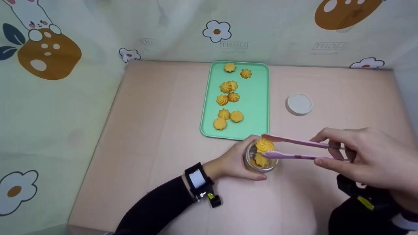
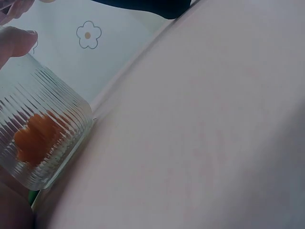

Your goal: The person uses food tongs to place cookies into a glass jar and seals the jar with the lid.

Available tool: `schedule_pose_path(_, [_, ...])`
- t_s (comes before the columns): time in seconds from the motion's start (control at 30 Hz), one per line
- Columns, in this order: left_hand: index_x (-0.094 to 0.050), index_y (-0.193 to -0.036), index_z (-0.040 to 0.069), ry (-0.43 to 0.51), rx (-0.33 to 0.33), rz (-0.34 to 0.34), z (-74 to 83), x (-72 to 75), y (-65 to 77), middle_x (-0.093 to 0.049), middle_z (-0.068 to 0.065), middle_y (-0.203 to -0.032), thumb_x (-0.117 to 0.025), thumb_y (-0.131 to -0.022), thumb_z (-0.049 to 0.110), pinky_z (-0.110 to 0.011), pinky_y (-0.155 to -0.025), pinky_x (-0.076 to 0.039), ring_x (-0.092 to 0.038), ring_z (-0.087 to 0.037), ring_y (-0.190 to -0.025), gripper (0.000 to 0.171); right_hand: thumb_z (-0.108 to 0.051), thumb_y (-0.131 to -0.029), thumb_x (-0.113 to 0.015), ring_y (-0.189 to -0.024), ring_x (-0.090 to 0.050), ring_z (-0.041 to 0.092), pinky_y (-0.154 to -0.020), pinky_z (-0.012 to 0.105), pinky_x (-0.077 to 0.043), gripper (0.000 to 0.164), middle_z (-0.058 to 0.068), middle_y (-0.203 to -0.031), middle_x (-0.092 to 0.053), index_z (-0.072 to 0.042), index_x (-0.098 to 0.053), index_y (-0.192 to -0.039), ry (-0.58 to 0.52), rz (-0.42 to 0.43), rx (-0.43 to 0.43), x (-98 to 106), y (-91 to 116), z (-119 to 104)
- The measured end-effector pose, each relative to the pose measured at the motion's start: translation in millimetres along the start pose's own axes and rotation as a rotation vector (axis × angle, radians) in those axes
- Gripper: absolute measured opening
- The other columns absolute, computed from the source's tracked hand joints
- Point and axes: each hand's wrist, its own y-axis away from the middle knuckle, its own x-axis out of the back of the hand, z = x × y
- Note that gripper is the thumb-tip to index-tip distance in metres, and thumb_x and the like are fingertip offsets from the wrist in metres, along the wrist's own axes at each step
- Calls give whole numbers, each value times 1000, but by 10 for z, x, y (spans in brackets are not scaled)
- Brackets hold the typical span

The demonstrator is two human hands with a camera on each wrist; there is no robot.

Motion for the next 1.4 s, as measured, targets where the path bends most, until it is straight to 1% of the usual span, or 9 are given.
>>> schedule_pose_path(0.2, [-45,-151,12,-6,-2,0,15,1,-11,-66,-3,-142,-101,-77,13,-36,-116,-52,-64,-13,-131,92,-28,-87,-95,-53,-41,-8,-45,18,-36,37,-29,-76,-48,-34,-72,-115,9,-37,-9,-9,-1,-17])
schedule_pose_path(0.33, [-46,-150,11,-15,-9,7,8,-6,-7,-67,-4,-141,-101,-76,11,-35,-115,-52,-64,-13,-129,92,-30,-88,-94,-54,-42,-8,-46,20,-39,34,-29,-75,-50,-35,-72,-114,-3,-69,-16,-11,-33,-13])
schedule_pose_path(0.47, [-46,-150,10,-22,-13,11,7,-11,-1,-68,-4,-140,-101,-77,12,-34,-114,-53,-65,-12,-128,92,-32,-89,-93,-54,-42,-7,-46,21,-39,31,-29,-74,-51,-36,-73,-113,-9,-102,-25,-12,-71,-9])
schedule_pose_path(0.7, [-46,-150,12,27,-23,8,-1,-20,-6,-66,-7,-141,-101,-76,8,-37,-116,-53,-64,-13,-129,92,-33,-89,-93,-55,-40,-6,-48,21,-37,30,-31,-74,-50,-35,-72,-111,7,-113,8,-24,-109,-13])
schedule_pose_path(0.83, [-46,-150,12,18,-30,6,-10,-16,-8,-65,-7,-141,-101,-77,10,-36,-117,-51,-63,-13,-131,92,-33,-90,-92,-58,-40,-6,-50,23,-37,29,-29,-76,-51,-32,-72,-111,17,-134,0,-28,-134,-14])
schedule_pose_path(1.0, [-45,-151,13,18,-26,2,-19,-9,-5,-65,-7,-142,-100,-78,11,-36,-118,-51,-63,-14,-132,92,-35,-92,-90,-59,-39,-5,-51,23,-36,26,-29,-76,-50,-33,-71,-110,36,-163,-22,-32,-170,-39])
schedule_pose_path(1.2, [-46,-151,13,-15,-44,6,-22,-6,-7,-65,-5,-144,-101,-77,11,-36,-118,-50,-61,-14,-135,92,-36,-93,-89,-60,-40,-4,-50,23,-35,24,-28,-75,-49,-34,-70,-108,25,-183,-27,-45,-198,-51])
schedule_pose_path(1.27, [-46,-151,13,-20,-46,5,-24,-6,-8,-66,-6,-145,-101,-77,12,-36,-118,-50,-61,-15,-135,92,-36,-92,-90,-60,-40,-4,-50,24,-34,25,-28,-75,-49,-33,-70,-108,25,-183,-27,-50,-199,-48])
schedule_pose_path(1.4, [-45,-151,12,5,-42,-1,-27,-7,-8,-66,-12,-144,-100,-78,11,-36,-119,-49,-63,-26,-136,91,-35,-90,-92,-60,-39,-3,-51,23,-33,28,-29,-75,-48,-33,-70,-108,29,-179,-19,-63,-203,-38])
